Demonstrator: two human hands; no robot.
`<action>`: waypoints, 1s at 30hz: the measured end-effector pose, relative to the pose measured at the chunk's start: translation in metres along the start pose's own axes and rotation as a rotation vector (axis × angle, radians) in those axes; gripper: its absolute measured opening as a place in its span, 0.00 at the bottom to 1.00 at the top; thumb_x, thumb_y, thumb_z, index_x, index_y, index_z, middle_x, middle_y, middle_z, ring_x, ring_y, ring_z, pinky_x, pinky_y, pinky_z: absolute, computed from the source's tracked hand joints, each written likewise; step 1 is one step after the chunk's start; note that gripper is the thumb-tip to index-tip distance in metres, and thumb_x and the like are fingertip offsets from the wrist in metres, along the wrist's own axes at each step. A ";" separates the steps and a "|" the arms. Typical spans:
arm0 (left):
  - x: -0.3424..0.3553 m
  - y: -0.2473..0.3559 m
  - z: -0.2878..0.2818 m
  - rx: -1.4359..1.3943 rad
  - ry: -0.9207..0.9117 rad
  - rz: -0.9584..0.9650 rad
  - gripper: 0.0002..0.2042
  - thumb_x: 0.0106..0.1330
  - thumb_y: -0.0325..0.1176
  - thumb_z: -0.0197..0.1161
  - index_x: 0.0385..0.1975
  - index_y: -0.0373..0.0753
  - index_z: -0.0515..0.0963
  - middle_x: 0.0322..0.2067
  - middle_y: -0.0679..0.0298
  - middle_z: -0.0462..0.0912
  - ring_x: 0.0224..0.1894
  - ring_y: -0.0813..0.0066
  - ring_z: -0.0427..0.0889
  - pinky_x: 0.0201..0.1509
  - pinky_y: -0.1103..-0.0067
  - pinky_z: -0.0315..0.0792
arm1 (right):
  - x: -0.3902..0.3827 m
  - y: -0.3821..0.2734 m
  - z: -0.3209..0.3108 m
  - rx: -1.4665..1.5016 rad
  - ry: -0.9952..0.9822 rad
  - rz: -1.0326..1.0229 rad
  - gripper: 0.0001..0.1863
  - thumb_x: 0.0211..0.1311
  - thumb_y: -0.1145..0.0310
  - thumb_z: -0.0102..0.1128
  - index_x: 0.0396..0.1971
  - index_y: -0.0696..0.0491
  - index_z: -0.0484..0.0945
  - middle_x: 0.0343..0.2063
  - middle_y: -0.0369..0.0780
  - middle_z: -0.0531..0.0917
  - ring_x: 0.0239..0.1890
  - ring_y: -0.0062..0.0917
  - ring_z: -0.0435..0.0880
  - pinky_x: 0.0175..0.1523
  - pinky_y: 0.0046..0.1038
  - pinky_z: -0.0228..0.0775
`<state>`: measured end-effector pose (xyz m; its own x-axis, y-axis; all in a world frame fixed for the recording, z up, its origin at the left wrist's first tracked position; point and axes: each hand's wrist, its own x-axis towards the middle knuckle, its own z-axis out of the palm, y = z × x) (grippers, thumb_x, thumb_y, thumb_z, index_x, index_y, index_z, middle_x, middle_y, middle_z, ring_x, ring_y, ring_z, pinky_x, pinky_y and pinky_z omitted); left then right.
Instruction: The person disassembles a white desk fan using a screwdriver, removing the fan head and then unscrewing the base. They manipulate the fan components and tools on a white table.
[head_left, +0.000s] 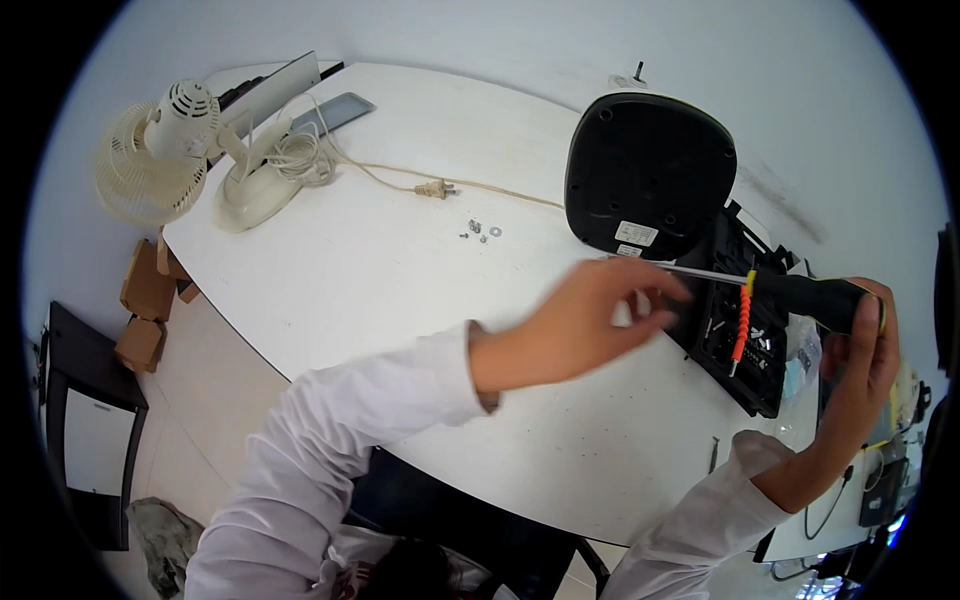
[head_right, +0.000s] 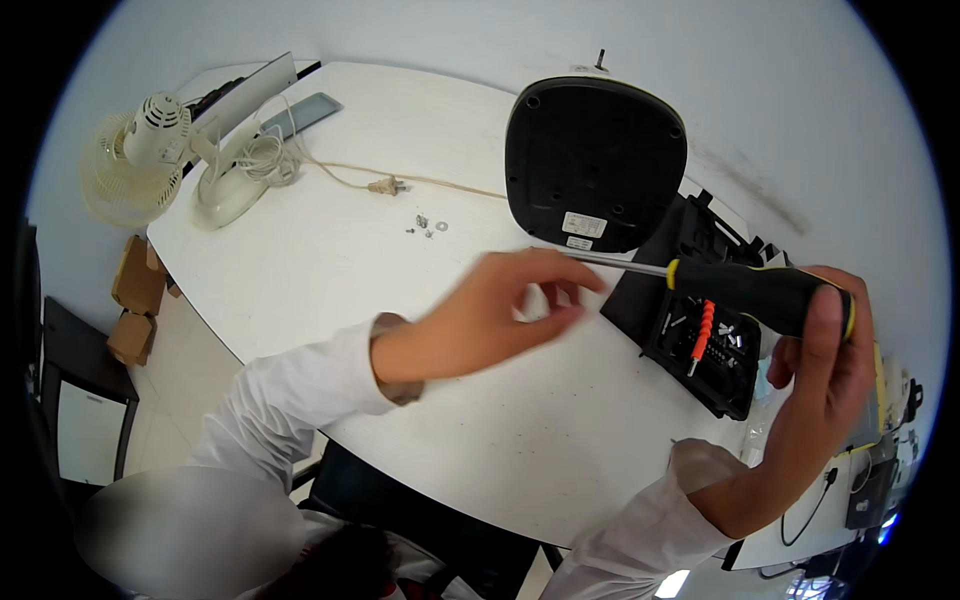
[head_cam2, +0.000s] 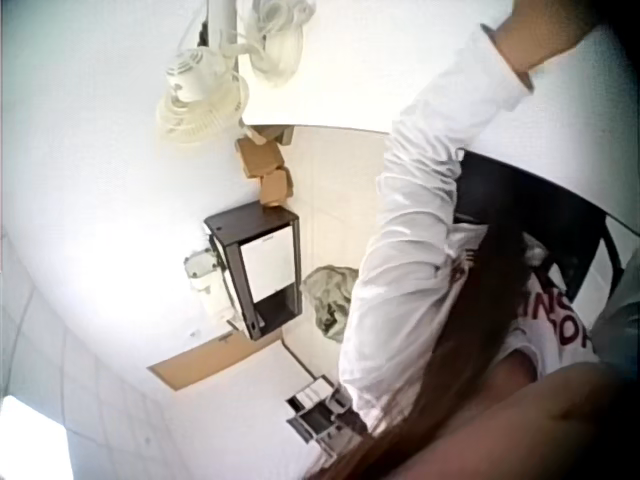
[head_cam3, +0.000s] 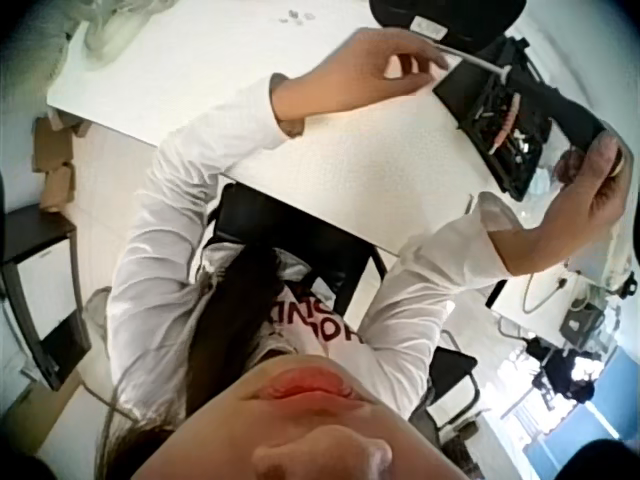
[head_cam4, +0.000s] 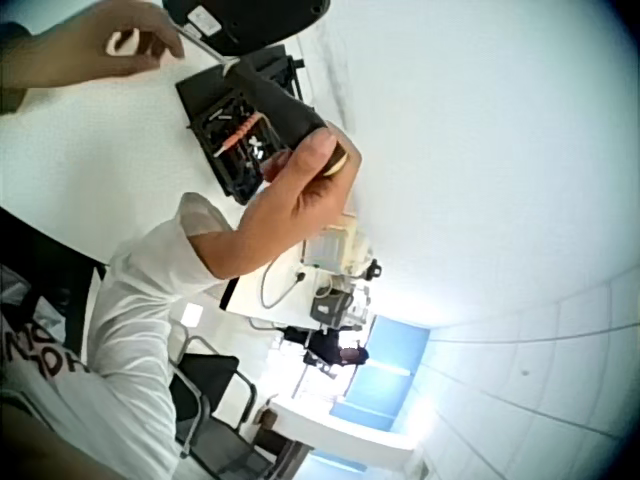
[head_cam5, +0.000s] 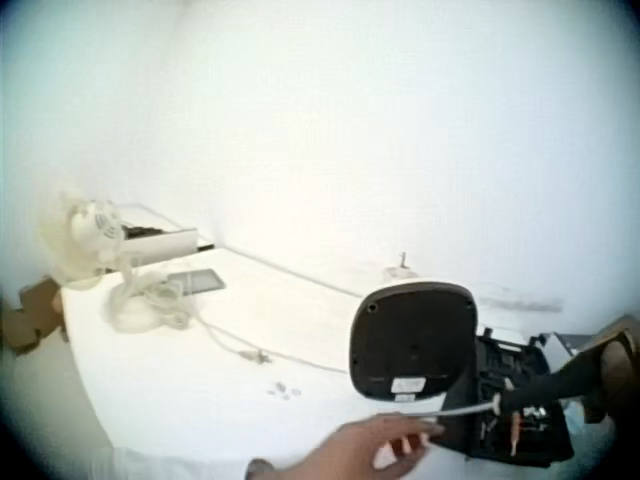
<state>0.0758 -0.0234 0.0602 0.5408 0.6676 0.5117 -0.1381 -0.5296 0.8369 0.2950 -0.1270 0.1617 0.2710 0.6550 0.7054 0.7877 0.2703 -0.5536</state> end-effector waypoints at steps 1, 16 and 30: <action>-0.006 -0.013 -0.019 0.441 0.093 0.225 0.12 0.55 0.30 0.68 0.39 0.39 0.79 0.33 0.66 0.79 0.34 0.73 0.77 0.32 0.78 0.69 | -0.001 -0.003 0.006 0.024 -0.018 -0.008 0.17 0.71 0.54 0.46 0.37 0.52 0.76 0.16 0.29 0.69 0.14 0.07 0.58 0.19 0.13 0.47; -0.043 -0.077 -0.105 0.004 0.138 -0.337 0.15 0.63 0.33 0.64 0.48 0.38 0.77 0.42 0.66 0.83 0.44 0.80 0.78 0.48 0.82 0.69 | 0.005 0.007 0.065 0.283 -0.099 0.128 0.18 0.70 0.54 0.48 0.34 0.55 0.76 0.14 0.30 0.68 0.14 0.09 0.65 0.19 0.13 0.54; -0.043 -0.079 -0.101 -0.476 0.285 -0.429 0.10 0.65 0.33 0.61 0.43 0.37 0.78 0.37 0.66 0.82 0.42 0.82 0.78 0.50 0.82 0.69 | 0.002 0.008 0.090 0.393 -0.158 0.200 0.20 0.70 0.52 0.47 0.35 0.55 0.76 0.16 0.31 0.70 0.16 0.11 0.69 0.22 0.13 0.60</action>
<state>-0.0198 0.0425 -0.0083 0.3993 0.9121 0.0931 -0.3447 0.0552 0.9371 0.2516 -0.0597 0.1191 0.2846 0.8127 0.5084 0.4510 0.3545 -0.8191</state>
